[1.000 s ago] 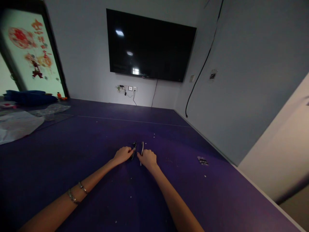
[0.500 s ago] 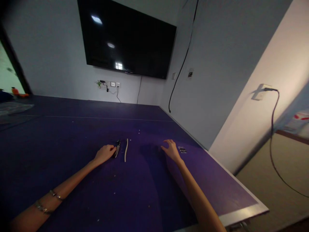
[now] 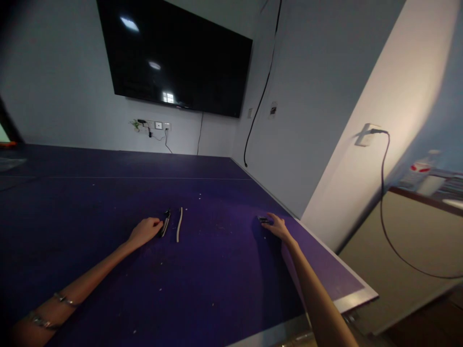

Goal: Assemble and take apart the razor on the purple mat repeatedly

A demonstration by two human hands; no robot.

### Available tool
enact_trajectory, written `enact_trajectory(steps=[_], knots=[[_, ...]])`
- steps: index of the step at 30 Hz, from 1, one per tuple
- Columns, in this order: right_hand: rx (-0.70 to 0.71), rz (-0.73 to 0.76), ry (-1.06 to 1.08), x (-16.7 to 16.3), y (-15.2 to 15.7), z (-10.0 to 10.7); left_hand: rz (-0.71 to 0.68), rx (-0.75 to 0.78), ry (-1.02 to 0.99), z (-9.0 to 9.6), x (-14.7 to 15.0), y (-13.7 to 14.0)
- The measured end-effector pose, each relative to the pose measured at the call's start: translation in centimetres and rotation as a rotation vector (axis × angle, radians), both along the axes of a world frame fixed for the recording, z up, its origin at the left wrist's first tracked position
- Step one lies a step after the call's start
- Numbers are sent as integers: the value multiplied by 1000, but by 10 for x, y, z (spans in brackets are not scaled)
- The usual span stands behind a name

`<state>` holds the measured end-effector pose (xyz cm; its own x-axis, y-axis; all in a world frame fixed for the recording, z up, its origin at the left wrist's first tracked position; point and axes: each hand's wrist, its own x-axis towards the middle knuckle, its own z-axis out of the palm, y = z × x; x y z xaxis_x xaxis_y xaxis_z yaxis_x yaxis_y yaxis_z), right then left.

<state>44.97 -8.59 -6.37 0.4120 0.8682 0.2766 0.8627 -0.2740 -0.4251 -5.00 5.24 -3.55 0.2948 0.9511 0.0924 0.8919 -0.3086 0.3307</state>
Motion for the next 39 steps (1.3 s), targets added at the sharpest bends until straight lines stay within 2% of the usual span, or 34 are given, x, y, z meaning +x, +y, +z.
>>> enact_trajectory(steps=[8, 19, 24, 29, 34, 39], knots=[[-32, 46, 8, 3, 9, 3, -1, 5, 18, -1, 0, 0], [34, 58, 65, 0, 9, 1, 7, 7, 27, 0, 0, -3], [54, 97, 56, -13, 16, -1, 14, 6, 28, -1, 0, -3], [72, 217, 26, -57, 38, -1, -2, 17, 10, -3, 0, -3], [142, 376, -6, -124, 66, 3, -5, 38, -5, -6, 0, -3], [185, 471, 4, -194, 89, 5, 9, 20, 3, -7, 1, -3]])
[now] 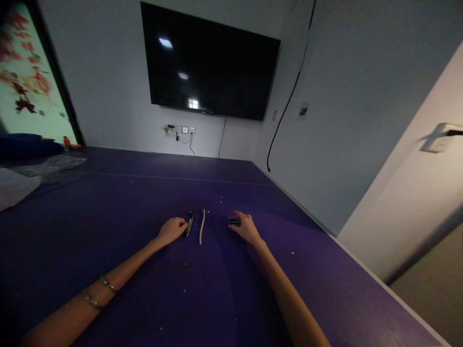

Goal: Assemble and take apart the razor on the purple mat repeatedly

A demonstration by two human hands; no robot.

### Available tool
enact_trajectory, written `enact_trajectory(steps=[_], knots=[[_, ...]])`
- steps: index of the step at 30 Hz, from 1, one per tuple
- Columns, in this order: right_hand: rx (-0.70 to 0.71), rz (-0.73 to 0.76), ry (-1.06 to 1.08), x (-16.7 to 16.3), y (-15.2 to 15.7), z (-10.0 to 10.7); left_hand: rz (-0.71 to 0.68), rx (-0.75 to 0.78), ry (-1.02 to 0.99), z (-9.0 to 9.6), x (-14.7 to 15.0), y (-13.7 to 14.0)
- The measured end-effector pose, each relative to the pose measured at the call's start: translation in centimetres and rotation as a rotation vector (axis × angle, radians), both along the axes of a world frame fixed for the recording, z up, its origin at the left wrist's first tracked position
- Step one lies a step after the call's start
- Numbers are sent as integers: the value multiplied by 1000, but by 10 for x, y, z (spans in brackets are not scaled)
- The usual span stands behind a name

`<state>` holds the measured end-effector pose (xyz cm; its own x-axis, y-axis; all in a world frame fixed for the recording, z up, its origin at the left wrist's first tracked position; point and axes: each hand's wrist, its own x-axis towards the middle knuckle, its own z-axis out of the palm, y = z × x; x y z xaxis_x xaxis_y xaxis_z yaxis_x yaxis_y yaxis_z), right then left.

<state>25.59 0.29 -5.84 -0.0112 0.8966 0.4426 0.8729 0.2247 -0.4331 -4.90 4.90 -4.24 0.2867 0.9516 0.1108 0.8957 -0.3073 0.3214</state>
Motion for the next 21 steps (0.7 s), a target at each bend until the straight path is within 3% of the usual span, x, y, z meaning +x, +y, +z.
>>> enact_trajectory(steps=[4, 8, 14, 21], knots=[[-10, 60, -22, -46, 11, 1, -2, 15, 3, -2, 1, 1], [-43, 26, -40, -71, 17, 2, 12, 16, 9, -4, 1, 1], [-81, -21, -42, -78, 23, 1, 8, 25, 13, -4, 1, 0], [-53, 32, 5, -67, 29, -10, 5, 44, 5, -6, 0, -1]])
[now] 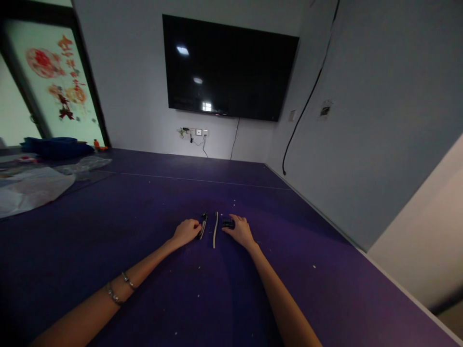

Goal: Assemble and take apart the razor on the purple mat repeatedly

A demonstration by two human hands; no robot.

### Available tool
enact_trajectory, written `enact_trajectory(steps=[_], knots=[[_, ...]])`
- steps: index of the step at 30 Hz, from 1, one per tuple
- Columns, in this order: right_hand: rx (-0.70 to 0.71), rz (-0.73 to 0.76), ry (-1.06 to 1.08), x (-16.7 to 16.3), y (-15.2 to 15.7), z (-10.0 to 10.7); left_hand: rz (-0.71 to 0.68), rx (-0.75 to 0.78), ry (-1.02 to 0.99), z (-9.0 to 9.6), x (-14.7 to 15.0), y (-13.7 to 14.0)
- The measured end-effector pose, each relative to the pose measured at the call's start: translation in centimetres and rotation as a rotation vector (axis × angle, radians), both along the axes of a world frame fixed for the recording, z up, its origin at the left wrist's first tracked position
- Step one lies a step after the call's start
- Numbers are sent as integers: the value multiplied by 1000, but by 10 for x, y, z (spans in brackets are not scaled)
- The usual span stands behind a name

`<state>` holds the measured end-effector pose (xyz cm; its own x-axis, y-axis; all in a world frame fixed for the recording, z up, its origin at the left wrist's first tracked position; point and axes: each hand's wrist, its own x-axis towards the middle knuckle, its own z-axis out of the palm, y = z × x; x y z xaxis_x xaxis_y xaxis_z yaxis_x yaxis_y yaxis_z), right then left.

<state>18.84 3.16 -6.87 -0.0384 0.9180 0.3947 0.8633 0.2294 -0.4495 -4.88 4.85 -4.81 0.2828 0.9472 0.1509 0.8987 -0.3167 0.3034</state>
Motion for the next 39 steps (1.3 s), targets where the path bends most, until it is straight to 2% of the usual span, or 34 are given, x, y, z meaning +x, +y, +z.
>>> enact_trajectory(steps=[7, 31, 39], knots=[[62, 90, 76, 8, 4, -9, -16, 3, 5, -1, 0, 1], [78, 75, 21, 5, 4, -10, 22, -22, 12, 3, 2, -5], [157, 49, -50, 12, 5, -6, 31, -25, -29, 8, -5, 1]])
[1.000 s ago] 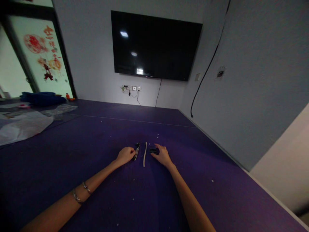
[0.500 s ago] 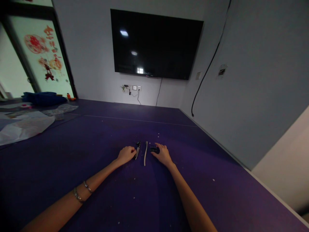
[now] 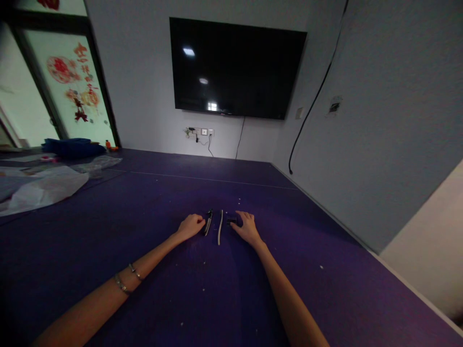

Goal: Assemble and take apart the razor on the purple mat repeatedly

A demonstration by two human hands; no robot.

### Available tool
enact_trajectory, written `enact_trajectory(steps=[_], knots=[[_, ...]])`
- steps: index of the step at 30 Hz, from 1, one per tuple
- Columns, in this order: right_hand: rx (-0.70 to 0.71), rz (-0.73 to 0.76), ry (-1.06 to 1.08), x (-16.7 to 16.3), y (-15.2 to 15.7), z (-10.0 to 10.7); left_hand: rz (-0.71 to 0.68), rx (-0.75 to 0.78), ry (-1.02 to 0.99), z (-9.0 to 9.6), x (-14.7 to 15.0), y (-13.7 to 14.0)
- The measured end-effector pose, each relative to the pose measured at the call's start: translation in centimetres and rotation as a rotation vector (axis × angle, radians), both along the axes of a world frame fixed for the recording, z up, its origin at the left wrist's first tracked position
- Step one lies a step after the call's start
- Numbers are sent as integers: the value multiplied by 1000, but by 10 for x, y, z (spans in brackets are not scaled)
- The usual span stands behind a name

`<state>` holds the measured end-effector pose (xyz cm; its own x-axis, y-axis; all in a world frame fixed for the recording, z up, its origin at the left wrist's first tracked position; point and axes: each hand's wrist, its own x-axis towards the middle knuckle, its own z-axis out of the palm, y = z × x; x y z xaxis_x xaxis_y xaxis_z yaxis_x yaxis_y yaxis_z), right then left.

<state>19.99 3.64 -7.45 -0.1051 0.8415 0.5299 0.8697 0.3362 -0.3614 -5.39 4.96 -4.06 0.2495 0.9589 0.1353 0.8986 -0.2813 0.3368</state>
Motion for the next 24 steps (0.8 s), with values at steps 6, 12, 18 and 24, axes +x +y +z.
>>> enact_trajectory(steps=[6, 12, 18, 24], knots=[[-109, -222, -148, 32, -6, 2, 154, 167, 37, 3, -32, 17], [-256, -270, -225, 41, -9, -7, 100, 265, 166, -12, -55, 30], [-254, -273, -215, 40, -8, -8, 51, 194, 175, -18, -57, 35], [-212, -282, -210, 38, -12, -4, 57, 207, 174, -19, -57, 34]])
